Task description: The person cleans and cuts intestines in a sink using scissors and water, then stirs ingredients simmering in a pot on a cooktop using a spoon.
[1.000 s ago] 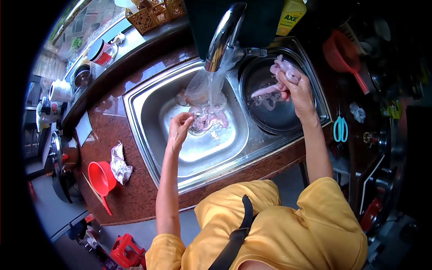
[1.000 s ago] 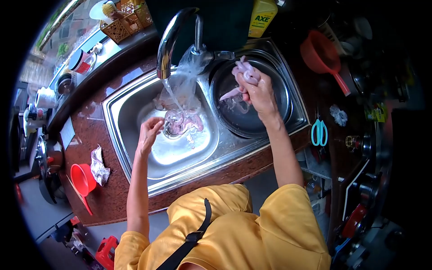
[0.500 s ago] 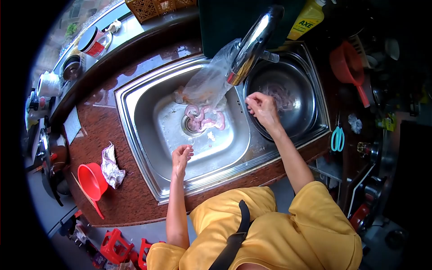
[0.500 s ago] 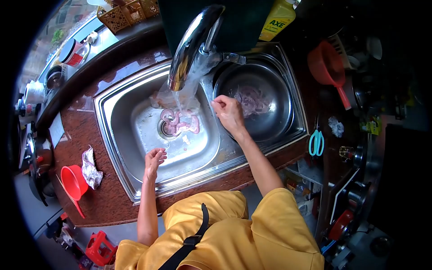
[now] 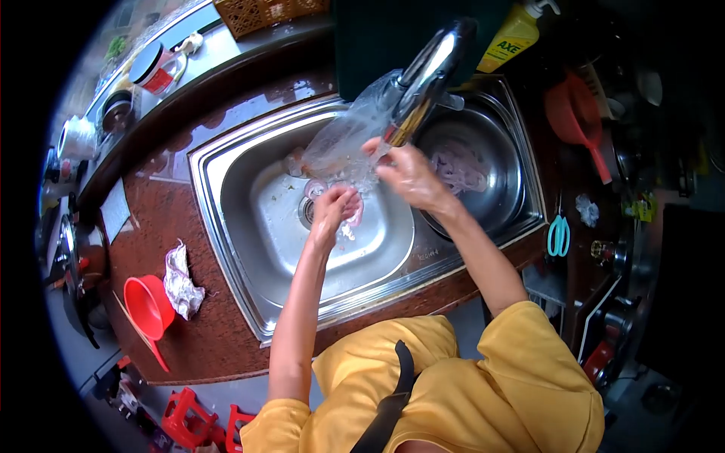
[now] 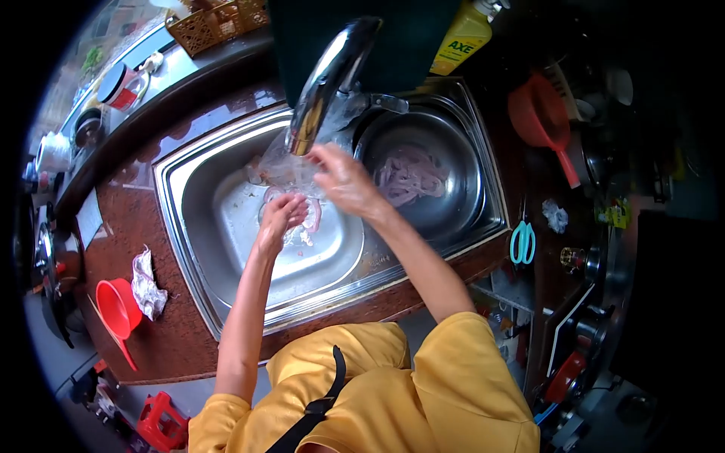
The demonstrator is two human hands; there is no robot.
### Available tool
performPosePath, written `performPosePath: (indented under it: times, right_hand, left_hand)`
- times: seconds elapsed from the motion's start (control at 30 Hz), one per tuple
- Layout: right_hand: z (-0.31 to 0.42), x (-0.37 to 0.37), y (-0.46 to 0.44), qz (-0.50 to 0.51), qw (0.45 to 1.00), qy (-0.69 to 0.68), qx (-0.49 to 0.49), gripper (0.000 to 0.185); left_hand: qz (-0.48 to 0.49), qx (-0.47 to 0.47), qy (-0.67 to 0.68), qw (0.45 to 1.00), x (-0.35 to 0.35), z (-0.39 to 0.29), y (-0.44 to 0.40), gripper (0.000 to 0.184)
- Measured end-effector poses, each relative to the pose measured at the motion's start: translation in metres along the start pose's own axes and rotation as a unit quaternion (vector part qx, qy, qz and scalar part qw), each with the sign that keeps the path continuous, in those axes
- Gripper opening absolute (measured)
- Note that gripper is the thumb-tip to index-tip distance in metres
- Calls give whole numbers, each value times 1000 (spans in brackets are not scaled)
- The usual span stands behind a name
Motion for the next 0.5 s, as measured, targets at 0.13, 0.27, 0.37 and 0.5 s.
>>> performPosePath:
  times: [0.13,0.27,0.37,0.5]
  right_hand:
    - [-2,-82,-2,-274,922,267,60,42]
    - [-69,-104,-12,-199,945,-141,219,53]
    - [-42,-89,-6,-220,968,9,121,45]
    - [7,-52,24,-266,941,207,-5,30]
  left_hand:
    - [81,32,-21,996,58,-66,-16,30]
    - [103,83,-69,989,68,-101,6,36]
    - [74,119,-117,983,36,-85,-4,39]
    - [-5,66,-129,989,-36,-20,-15,38]
Point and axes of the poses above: each hand's wrist, its own y-axis away from the middle knuckle, its own x-axis out of the palm, z = x × y, the point moved 4 cm from there along -y, towards the middle knuckle, and after that the axes turned 3 degrees about y, right-handed, at the moved point
